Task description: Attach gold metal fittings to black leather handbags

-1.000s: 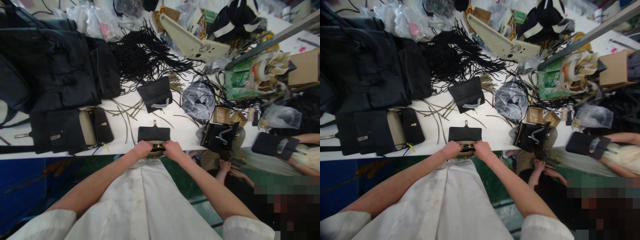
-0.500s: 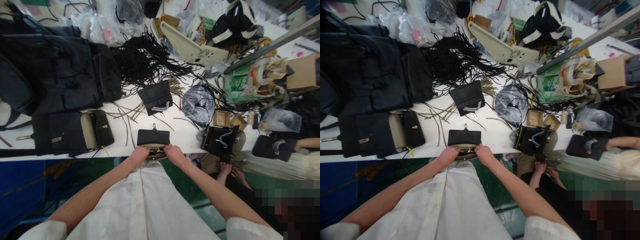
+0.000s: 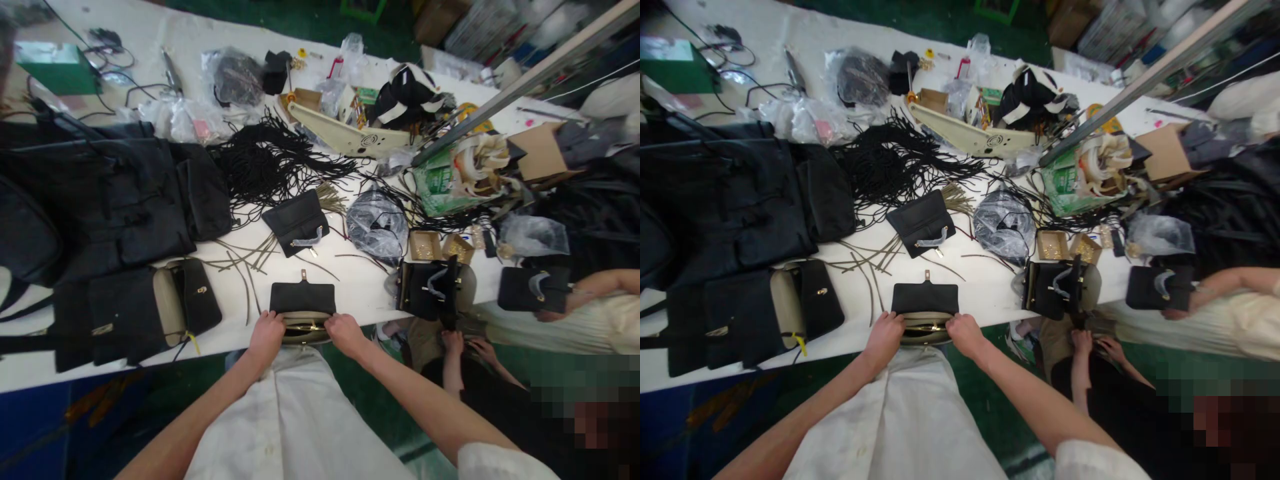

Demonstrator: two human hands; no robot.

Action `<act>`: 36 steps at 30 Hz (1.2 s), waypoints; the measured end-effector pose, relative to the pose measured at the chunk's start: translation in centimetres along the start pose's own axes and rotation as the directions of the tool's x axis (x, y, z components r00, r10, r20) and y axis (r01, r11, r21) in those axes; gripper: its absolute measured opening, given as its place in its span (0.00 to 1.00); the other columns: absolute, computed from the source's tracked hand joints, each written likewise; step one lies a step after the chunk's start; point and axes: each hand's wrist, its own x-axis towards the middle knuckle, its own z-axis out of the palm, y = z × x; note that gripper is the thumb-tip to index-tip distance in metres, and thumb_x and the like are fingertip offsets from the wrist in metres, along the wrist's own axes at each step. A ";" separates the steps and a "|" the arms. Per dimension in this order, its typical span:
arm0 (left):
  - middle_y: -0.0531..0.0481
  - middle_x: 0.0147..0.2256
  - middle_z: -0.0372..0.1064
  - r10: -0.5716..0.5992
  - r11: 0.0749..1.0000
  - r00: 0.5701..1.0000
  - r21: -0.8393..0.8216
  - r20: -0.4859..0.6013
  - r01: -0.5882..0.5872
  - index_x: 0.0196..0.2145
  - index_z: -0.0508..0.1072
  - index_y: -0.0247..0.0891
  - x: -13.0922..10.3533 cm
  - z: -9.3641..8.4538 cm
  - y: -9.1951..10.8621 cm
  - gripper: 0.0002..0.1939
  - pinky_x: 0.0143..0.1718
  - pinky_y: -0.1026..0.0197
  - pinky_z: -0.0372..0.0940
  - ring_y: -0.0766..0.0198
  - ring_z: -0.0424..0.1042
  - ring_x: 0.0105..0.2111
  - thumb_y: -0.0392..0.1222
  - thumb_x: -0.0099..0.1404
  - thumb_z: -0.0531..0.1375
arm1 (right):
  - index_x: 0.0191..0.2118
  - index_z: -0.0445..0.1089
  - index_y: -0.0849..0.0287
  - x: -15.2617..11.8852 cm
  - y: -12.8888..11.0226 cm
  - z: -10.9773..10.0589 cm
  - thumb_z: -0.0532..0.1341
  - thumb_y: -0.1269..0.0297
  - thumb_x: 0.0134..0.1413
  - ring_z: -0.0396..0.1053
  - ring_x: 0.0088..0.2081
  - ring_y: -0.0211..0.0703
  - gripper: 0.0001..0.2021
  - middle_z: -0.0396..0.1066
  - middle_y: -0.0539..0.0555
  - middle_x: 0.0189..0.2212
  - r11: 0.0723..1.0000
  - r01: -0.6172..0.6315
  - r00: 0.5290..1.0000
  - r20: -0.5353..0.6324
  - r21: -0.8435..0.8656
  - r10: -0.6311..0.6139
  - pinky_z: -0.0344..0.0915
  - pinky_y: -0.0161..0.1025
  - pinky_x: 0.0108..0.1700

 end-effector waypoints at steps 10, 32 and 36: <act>0.44 0.52 0.79 -0.002 0.999 0.998 -0.034 0.061 0.004 0.51 0.79 0.35 1.8 0.4 -1.9 0.13 0.55 0.45 0.77 0.54 0.80 0.51 0.47 0.77 0.67 | 0.53 0.77 0.61 0.4 0.8 0.9 0.66 0.55 0.75 0.79 0.49 0.48 0.14 0.79 0.57 0.50 0.997 -0.046 0.994 -0.100 0.054 0.051 0.79 0.52 0.53; 0.41 0.54 0.81 0.039 0.976 0.998 -0.210 -0.053 -0.049 0.47 0.82 0.39 2.6 -0.2 -2.9 0.08 0.58 0.48 0.75 0.50 0.81 0.52 0.44 0.76 0.64 | 0.71 0.70 0.48 -3.5 2.2 3.6 0.75 0.49 0.52 0.71 0.65 0.68 0.41 0.73 0.62 0.67 0.928 0.075 0.939 -0.338 0.364 0.057 0.61 0.59 0.70; 0.42 0.71 0.69 0.025 0.960 0.984 -0.270 -0.177 -0.073 0.68 0.73 0.48 0.8 0.4 -3.8 0.26 0.67 0.49 0.71 0.49 0.74 0.67 0.37 0.77 0.52 | 0.62 0.76 0.48 -2.7 2.4 3.5 0.75 0.60 0.47 0.72 0.63 0.66 0.34 0.75 0.61 0.63 0.832 -0.001 0.926 -0.313 0.555 0.211 0.63 0.55 0.67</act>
